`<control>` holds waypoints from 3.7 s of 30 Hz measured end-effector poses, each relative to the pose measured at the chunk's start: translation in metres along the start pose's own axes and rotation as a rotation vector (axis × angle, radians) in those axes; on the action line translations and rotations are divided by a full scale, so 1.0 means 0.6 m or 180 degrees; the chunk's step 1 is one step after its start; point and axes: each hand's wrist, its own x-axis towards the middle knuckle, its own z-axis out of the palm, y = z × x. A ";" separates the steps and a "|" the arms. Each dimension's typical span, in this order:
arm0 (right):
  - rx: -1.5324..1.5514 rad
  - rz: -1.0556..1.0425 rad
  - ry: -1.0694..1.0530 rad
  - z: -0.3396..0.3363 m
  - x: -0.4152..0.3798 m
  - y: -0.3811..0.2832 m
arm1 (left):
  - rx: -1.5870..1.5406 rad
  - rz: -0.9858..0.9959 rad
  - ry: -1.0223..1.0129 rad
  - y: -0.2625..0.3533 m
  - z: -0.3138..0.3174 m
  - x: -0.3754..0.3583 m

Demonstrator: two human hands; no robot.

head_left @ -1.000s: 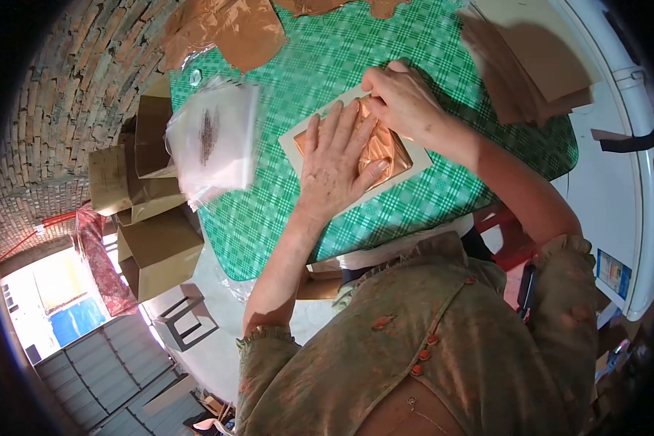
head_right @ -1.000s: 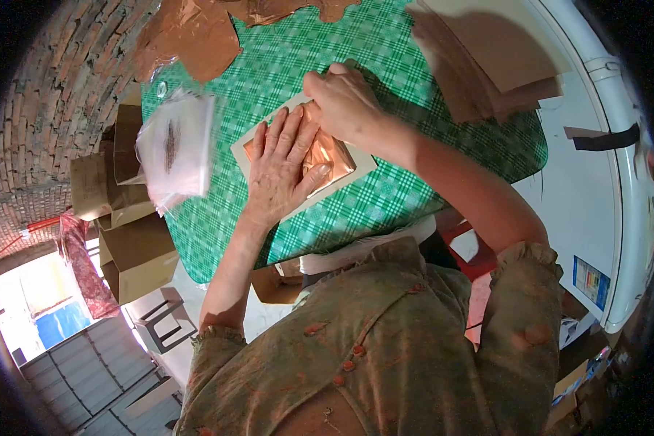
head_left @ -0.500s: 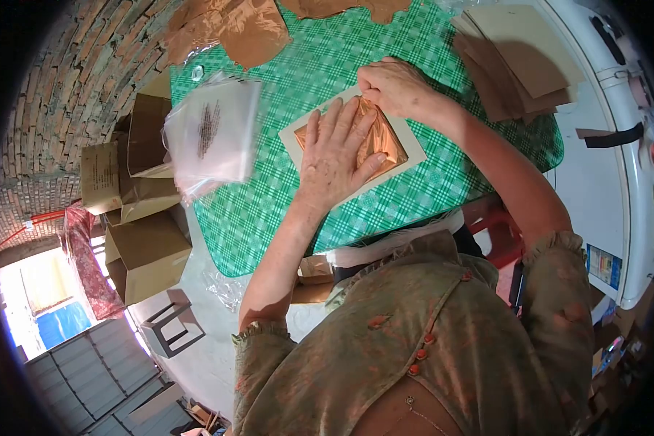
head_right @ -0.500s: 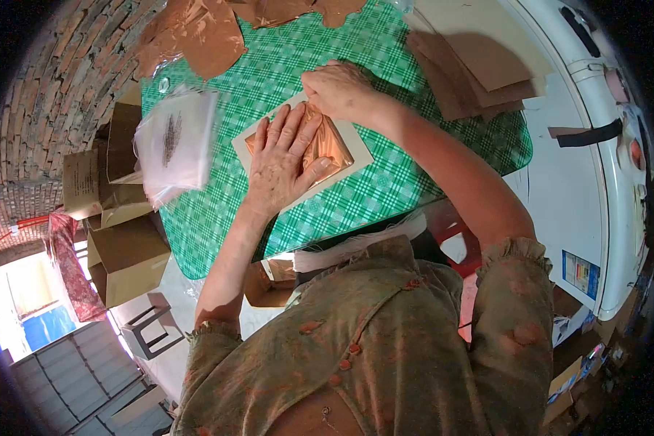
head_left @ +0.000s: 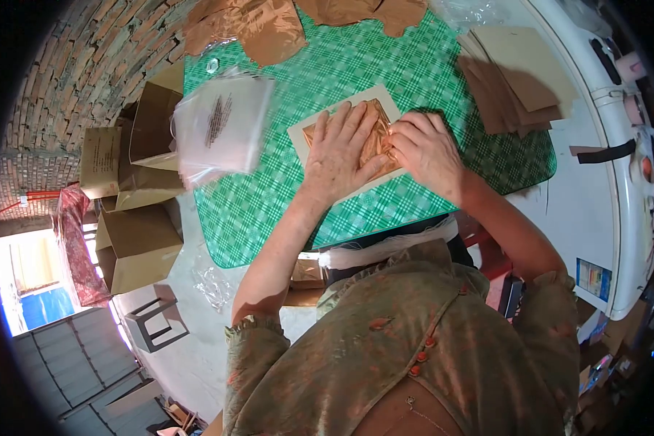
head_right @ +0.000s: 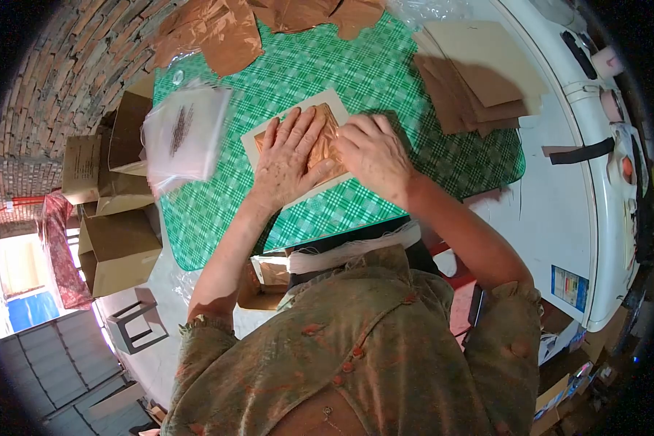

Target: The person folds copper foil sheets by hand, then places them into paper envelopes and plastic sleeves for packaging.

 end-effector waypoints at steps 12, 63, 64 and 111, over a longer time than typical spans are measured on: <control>-0.0112 0.0168 -0.0159 0.022 0.042 -0.018 | 0.0288 0.0029 -0.0105 -0.005 0.004 -0.003; -0.0381 0.0749 -0.1353 0.048 0.049 -0.029 | 0.0652 -0.0800 0.0173 -0.027 -0.036 -0.068; -0.0407 0.0725 -0.1332 0.053 0.047 -0.027 | 0.0583 -0.0751 0.0225 -0.025 -0.040 -0.059; 0.4164 0.3638 -0.0257 -0.033 -0.149 -0.163 | 0.0281 -0.1271 0.0214 0.146 0.004 -0.109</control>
